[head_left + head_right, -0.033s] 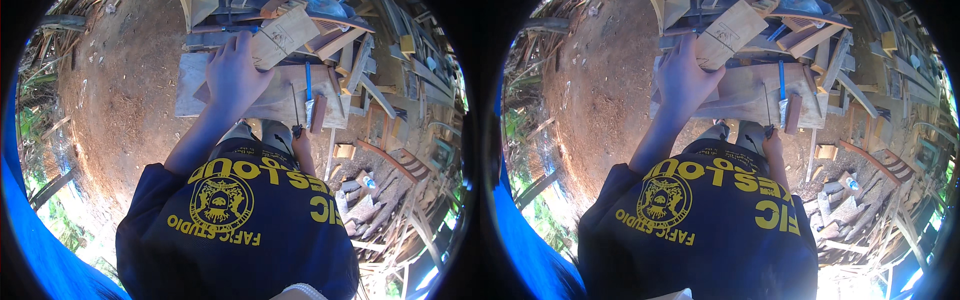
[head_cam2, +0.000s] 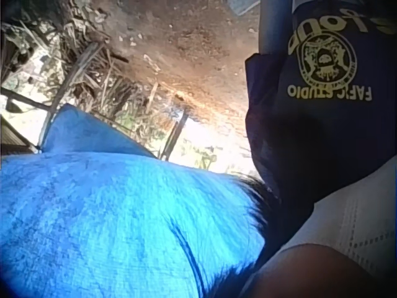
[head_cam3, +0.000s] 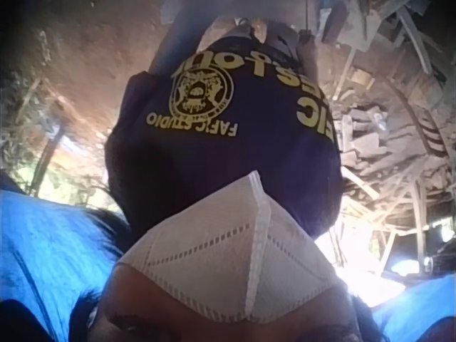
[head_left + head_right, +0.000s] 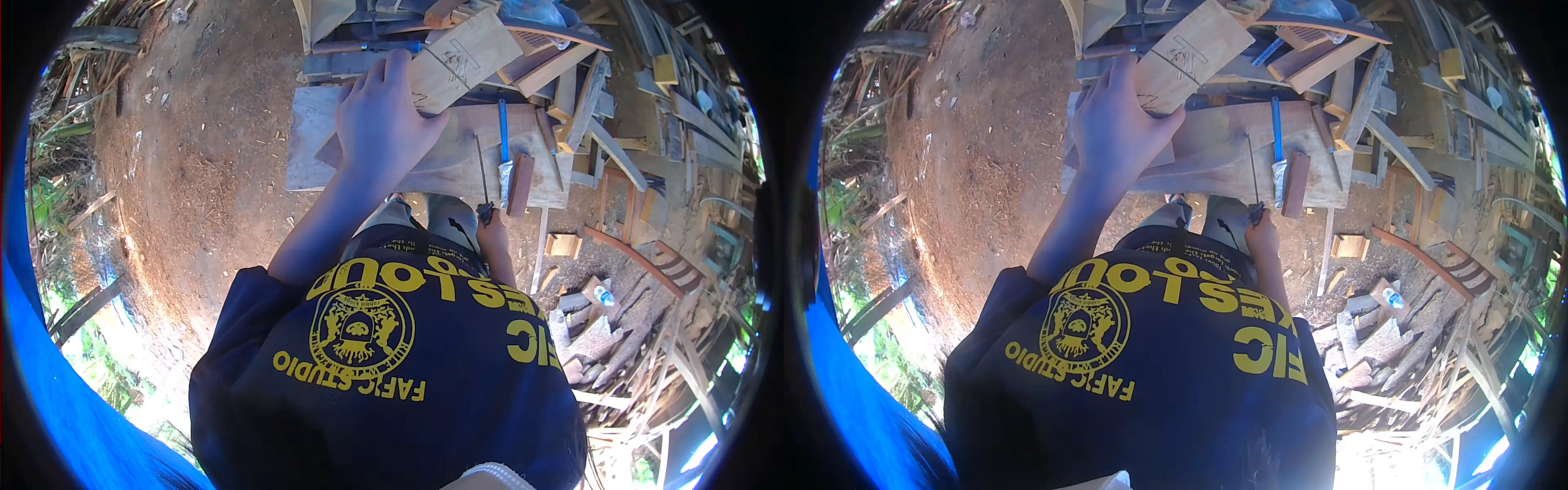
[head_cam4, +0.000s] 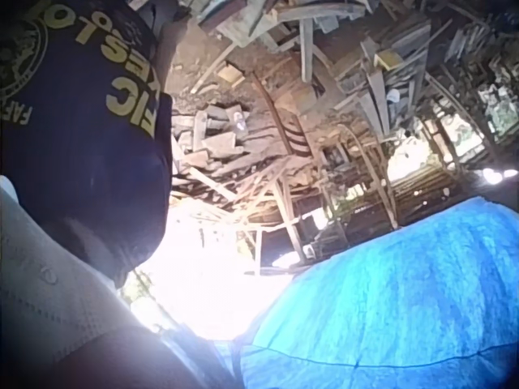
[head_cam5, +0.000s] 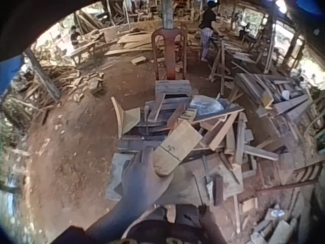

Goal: Manually sawing and chiseling a piece of wood at a workbench.

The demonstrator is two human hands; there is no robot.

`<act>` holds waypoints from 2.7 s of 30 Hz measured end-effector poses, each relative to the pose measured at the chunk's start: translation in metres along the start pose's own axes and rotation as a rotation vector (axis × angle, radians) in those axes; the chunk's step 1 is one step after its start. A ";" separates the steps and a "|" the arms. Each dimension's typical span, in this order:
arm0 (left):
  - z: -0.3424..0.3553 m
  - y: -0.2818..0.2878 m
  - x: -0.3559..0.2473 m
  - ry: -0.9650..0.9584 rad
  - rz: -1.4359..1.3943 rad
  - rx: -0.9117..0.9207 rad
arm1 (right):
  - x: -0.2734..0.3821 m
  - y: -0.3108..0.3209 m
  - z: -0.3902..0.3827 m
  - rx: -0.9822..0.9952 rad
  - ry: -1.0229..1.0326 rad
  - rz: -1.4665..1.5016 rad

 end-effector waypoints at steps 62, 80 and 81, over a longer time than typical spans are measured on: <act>-0.105 -0.379 0.089 -0.268 0.160 1.216 | 0.099 -0.062 0.062 0.219 0.086 0.037; -0.084 -0.388 0.107 0.049 0.214 1.032 | 0.067 -0.049 0.061 0.134 0.017 0.160; -0.082 -0.392 0.106 0.001 0.238 1.047 | 0.072 -0.048 0.078 0.127 0.060 0.128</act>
Point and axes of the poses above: each hand's wrist, its own z-axis towards the middle knuckle, its own y-axis out of the back of the hand, x = y × z, the point moved 9 cm from there along z, towards the middle knuckle, and after that the axes turned 7 degrees about -y, right-handed, at the moved point
